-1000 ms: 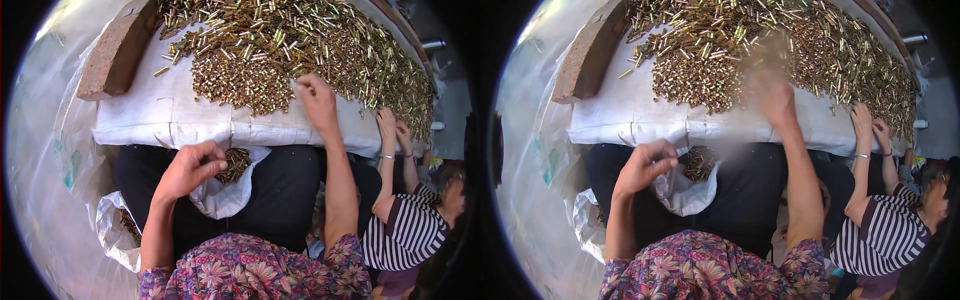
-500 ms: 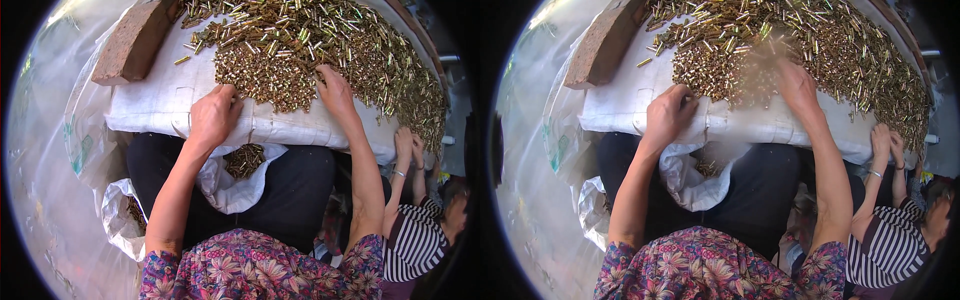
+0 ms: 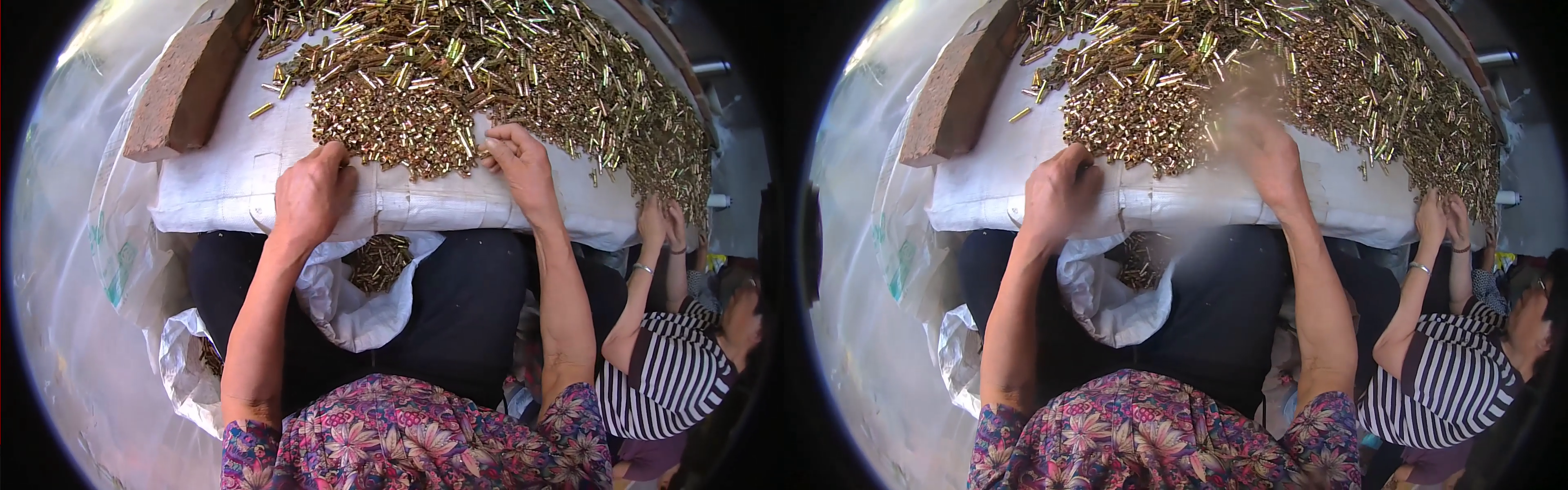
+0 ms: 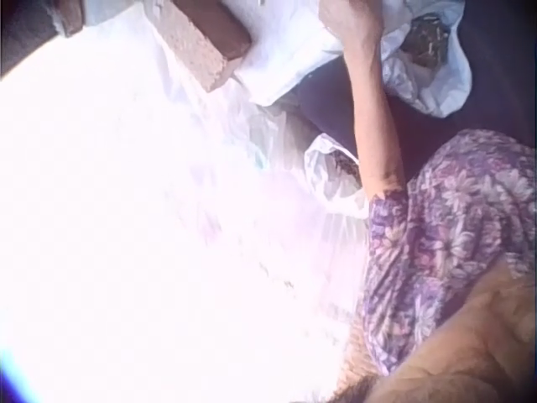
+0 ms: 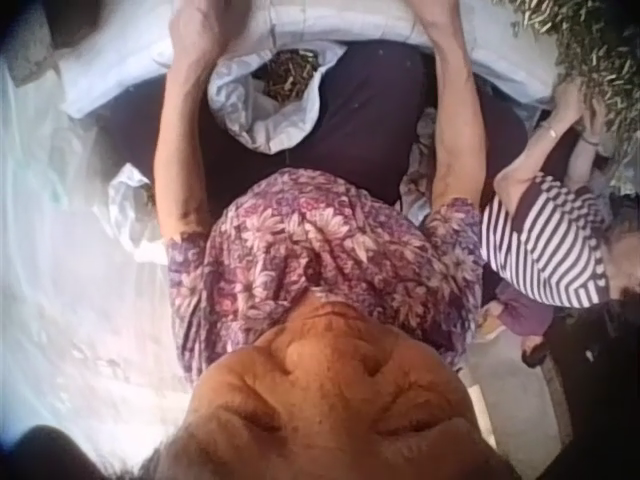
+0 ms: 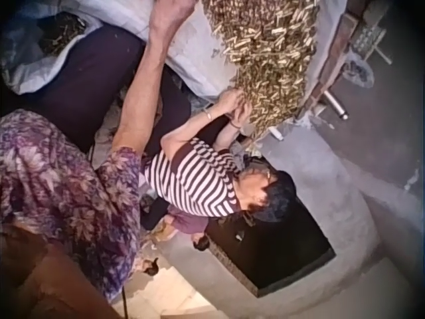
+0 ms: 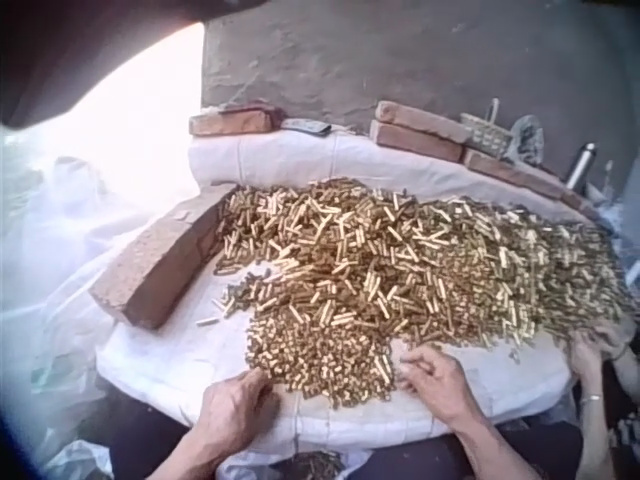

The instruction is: The person assembles metal anchor fasteners by repeatedly picking up metal components from a pile on the table, connecting the pieces together by hand, and dropping the assembled anchors into a bag.

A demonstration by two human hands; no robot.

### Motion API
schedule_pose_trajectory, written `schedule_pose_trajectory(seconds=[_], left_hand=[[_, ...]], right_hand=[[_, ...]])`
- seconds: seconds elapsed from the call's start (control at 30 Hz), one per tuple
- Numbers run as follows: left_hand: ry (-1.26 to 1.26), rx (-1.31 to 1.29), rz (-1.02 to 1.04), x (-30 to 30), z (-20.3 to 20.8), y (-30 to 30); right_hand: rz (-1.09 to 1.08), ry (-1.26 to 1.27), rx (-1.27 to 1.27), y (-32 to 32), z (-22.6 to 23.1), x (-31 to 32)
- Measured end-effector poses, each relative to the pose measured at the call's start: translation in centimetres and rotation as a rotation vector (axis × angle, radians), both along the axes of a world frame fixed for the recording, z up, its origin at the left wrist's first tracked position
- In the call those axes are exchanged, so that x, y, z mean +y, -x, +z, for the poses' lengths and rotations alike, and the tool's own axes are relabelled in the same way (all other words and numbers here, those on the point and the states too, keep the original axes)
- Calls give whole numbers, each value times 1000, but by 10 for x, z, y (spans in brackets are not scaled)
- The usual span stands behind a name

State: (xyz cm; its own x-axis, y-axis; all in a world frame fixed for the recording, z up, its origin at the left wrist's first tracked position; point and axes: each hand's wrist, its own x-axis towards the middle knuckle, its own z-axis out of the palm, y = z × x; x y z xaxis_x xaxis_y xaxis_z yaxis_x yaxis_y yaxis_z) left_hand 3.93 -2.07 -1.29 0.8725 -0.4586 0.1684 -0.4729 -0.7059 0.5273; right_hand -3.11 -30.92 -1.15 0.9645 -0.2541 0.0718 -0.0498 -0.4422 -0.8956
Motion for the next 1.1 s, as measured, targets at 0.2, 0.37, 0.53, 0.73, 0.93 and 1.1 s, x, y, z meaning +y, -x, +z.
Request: schedule_pose_trajectory(seconds=[0.2,0.37,0.53,0.73,0.93,1.1], left_hand=[[338,322,-17,15,14,11],[961,947,-112,4,19,44],[1122,1083,-177,-3,16,62],[1202,1118,-213,3,11,65],[1120,1053,-212,6,12,66],[781,591,-287,7,21,66]], right_hand=[[-101,-367,-9,23,3,27],[-94,-633,12,37,11,71],[-79,-827,46,44,20,107],[-32,-839,103,53,23,121],[-20,-920,139,60,19,125],[-11,-1033,196,64,10,122]])
